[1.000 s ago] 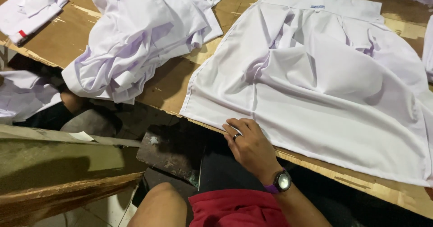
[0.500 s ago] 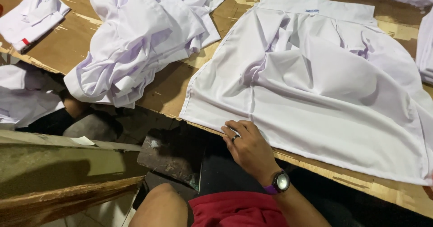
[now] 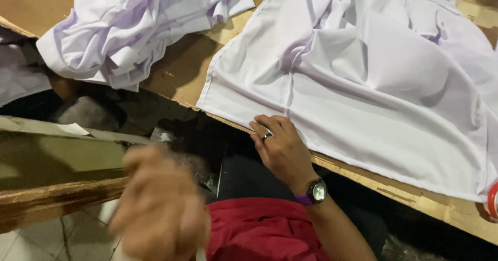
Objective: Trimming loose threads from white school uniforms using scissors and folding them on a work table.
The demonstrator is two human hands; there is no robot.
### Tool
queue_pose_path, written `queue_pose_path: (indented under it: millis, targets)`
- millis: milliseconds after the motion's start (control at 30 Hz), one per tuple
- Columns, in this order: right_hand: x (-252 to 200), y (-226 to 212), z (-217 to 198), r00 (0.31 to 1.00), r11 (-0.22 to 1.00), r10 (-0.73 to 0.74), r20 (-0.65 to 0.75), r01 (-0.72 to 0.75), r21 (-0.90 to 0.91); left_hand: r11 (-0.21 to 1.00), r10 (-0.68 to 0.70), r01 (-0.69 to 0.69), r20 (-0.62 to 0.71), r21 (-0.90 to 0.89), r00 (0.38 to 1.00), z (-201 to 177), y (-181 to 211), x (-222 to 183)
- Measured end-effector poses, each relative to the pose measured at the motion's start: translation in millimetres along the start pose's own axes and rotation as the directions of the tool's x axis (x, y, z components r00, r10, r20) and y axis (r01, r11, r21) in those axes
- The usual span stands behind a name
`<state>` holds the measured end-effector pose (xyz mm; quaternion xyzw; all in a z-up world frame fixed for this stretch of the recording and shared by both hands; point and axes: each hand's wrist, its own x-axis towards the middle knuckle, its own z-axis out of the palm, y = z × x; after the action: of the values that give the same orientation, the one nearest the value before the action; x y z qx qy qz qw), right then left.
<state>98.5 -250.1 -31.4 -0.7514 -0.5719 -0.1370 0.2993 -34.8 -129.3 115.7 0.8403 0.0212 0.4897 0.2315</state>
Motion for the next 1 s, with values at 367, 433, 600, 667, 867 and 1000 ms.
queue_pose_path:
  millis: [367,433,600,667,867,1000]
  targets:
    - [-4.6,5.4,9.1,0.999,0.999,0.02,-0.029,-0.019,0.033,0.962,-0.159,0.039,0.441,0.269,0.883,62.7,-92.7,-77.5]
    - [-3.0,2.9,5.0,0.998,0.997,0.054,-0.023,-0.053,0.061,0.936,-0.237,0.073,0.461,0.345,0.855,65.3,-93.2,-76.8]
    - [-0.8,1.7,2.5,0.997,0.995,0.073,0.003,-0.073,0.063,0.914,-0.305,0.1,0.502,0.393,0.809,69.0,-97.4,-76.1]
    - [-0.6,1.8,2.1,0.997,0.995,0.08,0.01,-0.08,0.063,0.91,-0.329,0.122,0.51,0.396,0.795,69.5,-97.4,-73.5]
    - [-0.2,3.7,2.4,0.998,0.997,0.06,-0.001,-0.06,0.045,0.881,-0.38,0.12,0.534,0.458,0.755,65.5,-107.7,-72.8]
    - [-0.8,4.6,3.9,0.998,0.997,0.062,-0.014,-0.062,0.048,0.864,-0.426,0.148,0.544,0.481,0.723,59.3,-115.4,-72.0]
